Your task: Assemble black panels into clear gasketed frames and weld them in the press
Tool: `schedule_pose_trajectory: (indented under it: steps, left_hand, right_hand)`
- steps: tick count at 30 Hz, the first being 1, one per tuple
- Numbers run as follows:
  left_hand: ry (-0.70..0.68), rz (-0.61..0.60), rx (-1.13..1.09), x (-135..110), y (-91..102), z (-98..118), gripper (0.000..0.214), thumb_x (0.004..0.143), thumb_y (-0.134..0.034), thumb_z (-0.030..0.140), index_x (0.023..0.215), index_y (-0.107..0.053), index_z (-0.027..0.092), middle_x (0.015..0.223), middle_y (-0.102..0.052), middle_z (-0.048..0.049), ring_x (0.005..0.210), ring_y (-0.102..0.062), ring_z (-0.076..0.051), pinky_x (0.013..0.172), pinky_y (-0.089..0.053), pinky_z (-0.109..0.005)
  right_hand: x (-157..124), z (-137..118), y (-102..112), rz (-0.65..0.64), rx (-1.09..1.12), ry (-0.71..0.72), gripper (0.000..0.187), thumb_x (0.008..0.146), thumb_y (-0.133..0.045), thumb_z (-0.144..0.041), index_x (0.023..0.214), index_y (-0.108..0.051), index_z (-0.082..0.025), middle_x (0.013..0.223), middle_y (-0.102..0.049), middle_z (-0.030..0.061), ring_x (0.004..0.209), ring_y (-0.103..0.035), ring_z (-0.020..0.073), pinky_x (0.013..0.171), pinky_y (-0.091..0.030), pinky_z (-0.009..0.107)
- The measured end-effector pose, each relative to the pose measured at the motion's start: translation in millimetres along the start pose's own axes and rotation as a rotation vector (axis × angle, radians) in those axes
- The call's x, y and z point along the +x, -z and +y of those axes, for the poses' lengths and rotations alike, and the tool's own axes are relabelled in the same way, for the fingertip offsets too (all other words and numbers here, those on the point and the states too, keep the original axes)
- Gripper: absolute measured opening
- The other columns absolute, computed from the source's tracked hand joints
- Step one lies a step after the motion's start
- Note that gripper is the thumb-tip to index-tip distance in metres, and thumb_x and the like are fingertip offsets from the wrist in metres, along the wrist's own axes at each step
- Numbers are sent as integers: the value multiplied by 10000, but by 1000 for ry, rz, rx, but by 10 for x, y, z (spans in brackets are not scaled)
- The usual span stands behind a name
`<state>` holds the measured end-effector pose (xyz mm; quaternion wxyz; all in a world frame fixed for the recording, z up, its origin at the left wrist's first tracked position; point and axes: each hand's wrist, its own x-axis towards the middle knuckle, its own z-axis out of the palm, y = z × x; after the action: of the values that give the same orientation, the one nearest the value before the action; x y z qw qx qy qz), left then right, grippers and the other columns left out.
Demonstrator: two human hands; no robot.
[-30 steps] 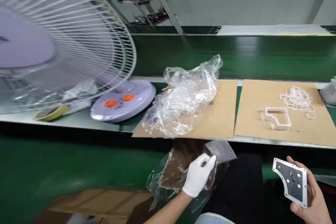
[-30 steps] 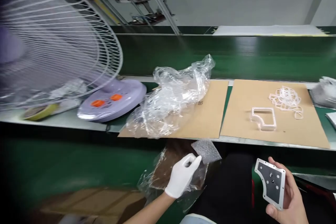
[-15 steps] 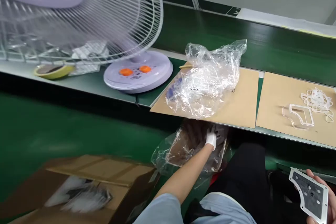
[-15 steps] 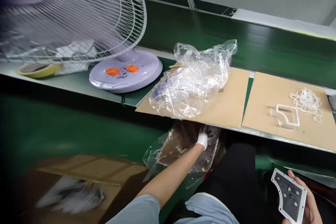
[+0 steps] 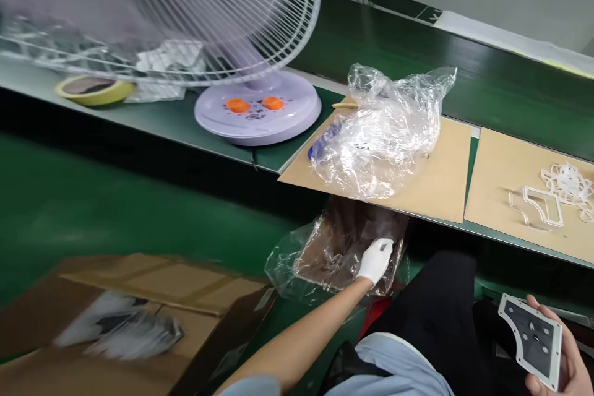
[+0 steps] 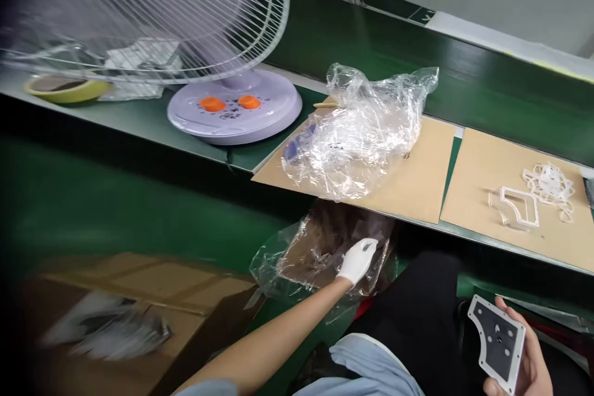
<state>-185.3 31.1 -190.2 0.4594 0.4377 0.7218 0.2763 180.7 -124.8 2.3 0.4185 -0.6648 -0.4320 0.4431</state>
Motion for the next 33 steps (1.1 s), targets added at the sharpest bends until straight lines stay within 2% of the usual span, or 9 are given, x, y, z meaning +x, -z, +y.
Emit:
schedule_pose_trajectory:
  steps: [3,5,8,10,13,17,20,27,33]
  left_hand:
    - [-182,-151,-15,-453,123,329,165,1025,-599,241,1065,-754,200,1160,-768,-69,1074,-720,-215,1045,-571,-372]
    - [-440,-291,-21,-706,205,747,195,1021,-615,296,1142,-752,228,1163,-760,-57,999,-727,-201,960,-604,-354]
    - [-944,-448,30,-943,234,1521,369,1014,-688,410,1349,-691,256,1447,-667,-114,1256,-674,-263,1095,-561,-435]
    - [-1167,-553,105,-1023,138,2007,525,994,-713,529,1440,-644,260,1567,-582,-155,1407,-587,-323,1165,-512,-493]
    - [-1320,-757,150,-1081,-146,2544,518,1053,-597,561,1472,-623,258,1418,-684,-151,1277,-671,-299,1078,-564,-440]
    - [-1350,-982,170,-1103,-509,2883,460,1120,-477,475,1499,-590,239,1207,-750,-109,1053,-726,-237,955,-582,-356]
    - [-1369,-953,228,-1005,-606,2992,441,1124,-464,467,1470,-612,237,1229,-748,-115,1064,-731,-232,954,-586,-350]
    - [-1396,-397,455,-224,-496,3428,347,1106,-539,451,1302,-709,221,1288,-768,-84,1173,-722,-243,1048,-557,-366]
    - [-1343,-423,741,209,-733,3822,263,1079,-605,373,1174,-782,202,1101,-814,-82,961,-747,-255,901,-531,-363]
  right_hand:
    - [117,-35,-118,-90,115,58,1001,675,-992,-576,1540,-547,-337,1692,-475,155,1484,-542,440,1112,-587,487]
    - [216,-152,-210,-164,206,90,1003,661,-1002,-583,1527,-555,-342,1684,-486,157,1523,-494,434,1201,-500,546]
    - [344,-347,-274,-232,345,143,1002,645,-1012,-587,1510,-567,-348,1660,-516,153,1558,-445,428,1257,-411,606]
    - [377,-411,-250,-242,412,177,1005,633,-1022,-574,1504,-573,-353,1659,-517,149,1567,-430,428,1254,-410,616]
    - [363,-372,-153,-221,478,189,1015,622,-1031,-561,1505,-574,-356,1685,-482,148,1577,-408,438,1232,-438,618]
    - [373,-268,-29,-177,538,186,1023,607,-1036,-566,1500,-578,-365,1692,-472,142,1566,-424,438,1221,-453,611]
    - [517,-310,82,-165,521,197,1040,641,-1016,-586,1543,-537,-386,1719,-433,118,1573,-420,410,1252,-422,597]
    - [1499,-540,647,-82,-18,349,965,833,-933,-441,1631,-391,-436,1731,-404,62,1559,-450,340,1294,-365,603]
    - [2463,-663,655,-205,-414,452,1153,758,-960,-444,1693,-304,-286,1755,-335,155,1632,-307,364,1339,-270,602]
